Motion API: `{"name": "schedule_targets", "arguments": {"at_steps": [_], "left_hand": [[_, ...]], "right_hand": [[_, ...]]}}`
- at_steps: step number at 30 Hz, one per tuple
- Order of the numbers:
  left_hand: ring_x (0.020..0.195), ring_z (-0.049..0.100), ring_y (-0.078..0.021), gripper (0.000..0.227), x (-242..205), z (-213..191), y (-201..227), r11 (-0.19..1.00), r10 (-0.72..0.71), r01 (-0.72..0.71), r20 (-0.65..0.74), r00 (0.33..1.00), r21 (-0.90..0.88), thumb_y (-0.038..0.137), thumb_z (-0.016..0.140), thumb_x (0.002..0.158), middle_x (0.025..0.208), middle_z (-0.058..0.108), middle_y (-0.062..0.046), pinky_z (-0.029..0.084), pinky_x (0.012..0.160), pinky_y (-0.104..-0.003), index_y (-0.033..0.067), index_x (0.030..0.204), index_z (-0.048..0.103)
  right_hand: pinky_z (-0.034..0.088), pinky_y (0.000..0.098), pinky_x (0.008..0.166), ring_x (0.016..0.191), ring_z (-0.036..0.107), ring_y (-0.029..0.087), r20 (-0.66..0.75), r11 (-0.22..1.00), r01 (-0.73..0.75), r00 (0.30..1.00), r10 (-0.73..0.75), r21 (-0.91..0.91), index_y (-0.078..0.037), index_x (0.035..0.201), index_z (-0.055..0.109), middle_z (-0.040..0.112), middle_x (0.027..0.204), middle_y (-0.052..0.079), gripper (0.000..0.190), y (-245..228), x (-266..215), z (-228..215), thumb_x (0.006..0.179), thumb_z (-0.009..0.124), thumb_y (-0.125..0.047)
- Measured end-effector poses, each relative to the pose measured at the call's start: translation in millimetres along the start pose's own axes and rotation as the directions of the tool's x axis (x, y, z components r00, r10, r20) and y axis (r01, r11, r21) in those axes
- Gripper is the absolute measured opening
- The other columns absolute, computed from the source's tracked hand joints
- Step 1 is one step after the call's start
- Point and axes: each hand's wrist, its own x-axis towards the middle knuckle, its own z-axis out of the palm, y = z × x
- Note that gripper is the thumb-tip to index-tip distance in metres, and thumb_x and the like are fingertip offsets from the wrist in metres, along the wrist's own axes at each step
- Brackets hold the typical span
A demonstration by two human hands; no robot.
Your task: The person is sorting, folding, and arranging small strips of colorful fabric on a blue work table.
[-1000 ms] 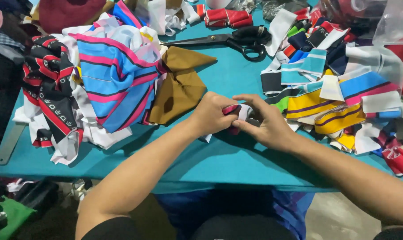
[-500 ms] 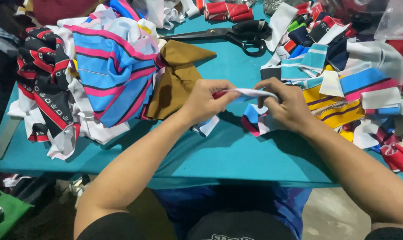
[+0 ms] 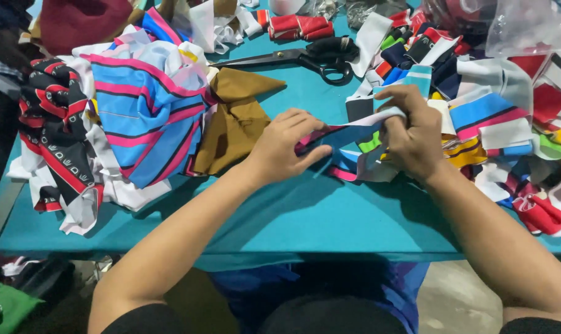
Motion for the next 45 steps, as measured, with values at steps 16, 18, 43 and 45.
{"name": "schedule_targets", "arguments": {"at_steps": [16,18,43,45], "left_hand": [[0.086,0.072,-0.0242,0.034,68.2,40.4,8.5,0.999,-0.019,0.015,-0.096,0.995,-0.039,0.003,0.081,0.082,0.091,0.071,0.001,0.063,0.074,-0.037,0.0183,0.111,0.069],[0.082,0.074,-0.0249,0.027,78.3,24.1,-0.3,1.0,-0.024,0.026,-0.198,0.98,0.007,0.003,0.074,0.09,0.087,0.074,0.002,0.062,0.072,-0.034,0.0231,0.107,0.069],[0.048,0.059,-0.0109,0.035,19.4,-23.1,-26.0,0.118,-0.631,0.595,0.403,0.663,-0.795,0.043,0.069,0.098,0.07,0.064,-0.013,0.052,0.038,-0.026,0.0107,0.113,0.071],[0.052,0.061,-0.0095,0.032,19.7,-25.9,-20.5,0.177,-0.429,0.537,0.426,0.797,-0.825,0.04,0.065,0.1,0.071,0.067,-0.014,0.051,0.04,-0.022,0.0086,0.105,0.068]], "right_hand": [[0.043,0.0233,0.053,0.057,0.053,0.011,-0.039,0.959,-0.007,0.999,0.019,0.284,-0.013,0.125,0.058,0.053,0.065,0.002,0.037,-8.1,4.0,-8.6,0.09,0.063,-0.001],[0.038,0.0232,0.047,0.049,0.053,0.013,-0.037,0.936,-0.023,0.999,0.038,0.352,-0.011,0.125,0.058,0.055,0.06,0.005,0.032,8.8,0.0,-3.8,0.095,0.063,0.0],[0.028,0.0245,0.04,0.033,0.03,0.015,0.215,0.969,0.236,0.945,-0.248,0.079,-0.015,0.048,0.044,0.036,0.038,-0.004,0.06,-25.6,17.9,3.3,0.107,0.058,-0.016],[0.042,0.0292,0.047,0.042,0.049,0.032,0.263,0.993,0.095,0.962,-0.075,-0.064,-0.018,0.079,0.063,0.045,0.044,0.002,0.036,-18.5,12.4,14.8,0.112,0.05,-0.023]]}}
